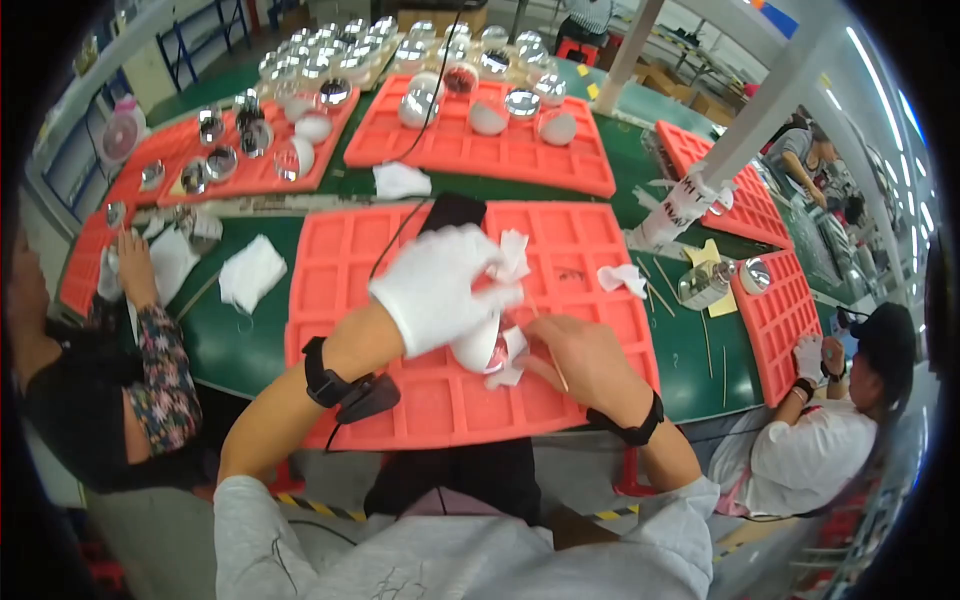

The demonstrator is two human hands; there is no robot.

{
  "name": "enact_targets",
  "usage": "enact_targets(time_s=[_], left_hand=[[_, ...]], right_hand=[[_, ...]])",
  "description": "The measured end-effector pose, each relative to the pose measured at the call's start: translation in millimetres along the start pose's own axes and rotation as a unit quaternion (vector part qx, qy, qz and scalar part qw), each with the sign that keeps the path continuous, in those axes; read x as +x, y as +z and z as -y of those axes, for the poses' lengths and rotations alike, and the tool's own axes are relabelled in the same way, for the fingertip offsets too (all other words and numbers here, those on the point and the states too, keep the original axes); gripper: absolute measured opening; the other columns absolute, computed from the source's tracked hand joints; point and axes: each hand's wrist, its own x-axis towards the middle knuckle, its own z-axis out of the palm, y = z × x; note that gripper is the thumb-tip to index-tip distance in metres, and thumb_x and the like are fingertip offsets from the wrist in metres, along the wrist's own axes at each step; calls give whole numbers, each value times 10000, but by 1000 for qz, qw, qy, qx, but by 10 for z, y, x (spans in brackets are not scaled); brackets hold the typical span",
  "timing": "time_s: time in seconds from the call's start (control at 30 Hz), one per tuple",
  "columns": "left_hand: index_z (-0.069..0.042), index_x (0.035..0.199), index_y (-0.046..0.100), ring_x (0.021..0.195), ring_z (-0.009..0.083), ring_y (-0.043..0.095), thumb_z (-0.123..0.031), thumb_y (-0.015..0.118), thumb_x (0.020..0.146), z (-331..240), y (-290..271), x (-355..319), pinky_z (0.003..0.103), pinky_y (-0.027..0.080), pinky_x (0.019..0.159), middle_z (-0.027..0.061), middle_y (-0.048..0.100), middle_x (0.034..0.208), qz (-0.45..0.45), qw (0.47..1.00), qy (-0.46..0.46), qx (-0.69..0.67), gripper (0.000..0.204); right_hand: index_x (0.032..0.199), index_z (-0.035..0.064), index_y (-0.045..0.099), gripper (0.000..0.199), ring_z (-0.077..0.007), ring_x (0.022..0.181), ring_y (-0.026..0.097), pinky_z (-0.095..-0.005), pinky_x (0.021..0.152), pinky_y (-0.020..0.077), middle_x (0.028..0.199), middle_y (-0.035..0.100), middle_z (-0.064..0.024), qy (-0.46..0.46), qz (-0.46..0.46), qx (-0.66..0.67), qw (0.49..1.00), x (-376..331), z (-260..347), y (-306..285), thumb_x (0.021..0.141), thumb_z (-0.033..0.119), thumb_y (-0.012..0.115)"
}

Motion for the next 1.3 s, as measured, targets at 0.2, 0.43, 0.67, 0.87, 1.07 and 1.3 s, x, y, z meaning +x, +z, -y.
enact_targets(time_s=[0.2, 0.43, 0.67, 0.87, 1.07, 1.3], left_hand=[[-95, 1234, 588, 1082, 323, 575, -459, 791, 751, 46, 334, -87, 411, 482, 917, 126, 607, 1171, 87, 977, 182, -72, 639], [-77, 1190, 592, 1073, 303, 591, -279, 885, 666, 370, 399, -4, 409, 499, 912, 104, 614, 1171, 65, 955, 242, -160, 633], [-103, 1150, 591, 1065, 294, 598, -194, 881, 660, 453, 544, 42, 394, 518, 882, 83, 619, 1159, 116, 926, 211, -292, 576], [-118, 1126, 567, 1052, 280, 605, -135, 880, 643, 489, 644, 18, 390, 529, 851, 67, 623, 1138, 106, 924, 197, -310, 575], [-121, 1123, 561, 1025, 279, 609, -127, 875, 636, 458, 657, 18, 393, 530, 843, 61, 622, 1124, 105, 931, 194, -293, 580], [-94, 1037, 628, 1012, 304, 614, -176, 863, 646, 426, 612, 77, 402, 529, 836, 80, 637, 1073, 141, 935, 178, -273, 463]], right_hand=[[1015, 40, 635, 191, -372, 771, 657, -432, 642, 514, 824, 665, -170, 68, 77, -22, 994, 38, -75, -369, 878, 172, 638], [983, -1, 634, 206, -301, 669, 677, -363, 575, 528, 814, 687, -152, 41, -6, 53, 998, 587, -286, -481, 967, 194, 571], [948, -79, 626, 464, -175, 568, 611, -296, 515, 478, 710, 646, -116, -35, -32, 700, 712, 529, -464, 16, 1094, 297, 397], [883, -78, 645, 518, -154, 505, 565, -291, 488, 455, 670, 641, -112, 9, -30, 615, 788, 381, -288, 140, 1080, 348, 427], [751, -8, 561, 533, -158, 432, 544, -269, 436, 446, 567, 607, -86, 1, -66, 467, 882, 404, -169, 123, 1083, 375, 396], [829, -34, 554, 411, -199, 507, 617, -307, 495, 500, 630, 650, -130, 20, -30, 484, 875, 397, -146, 198, 1068, 290, 470]])
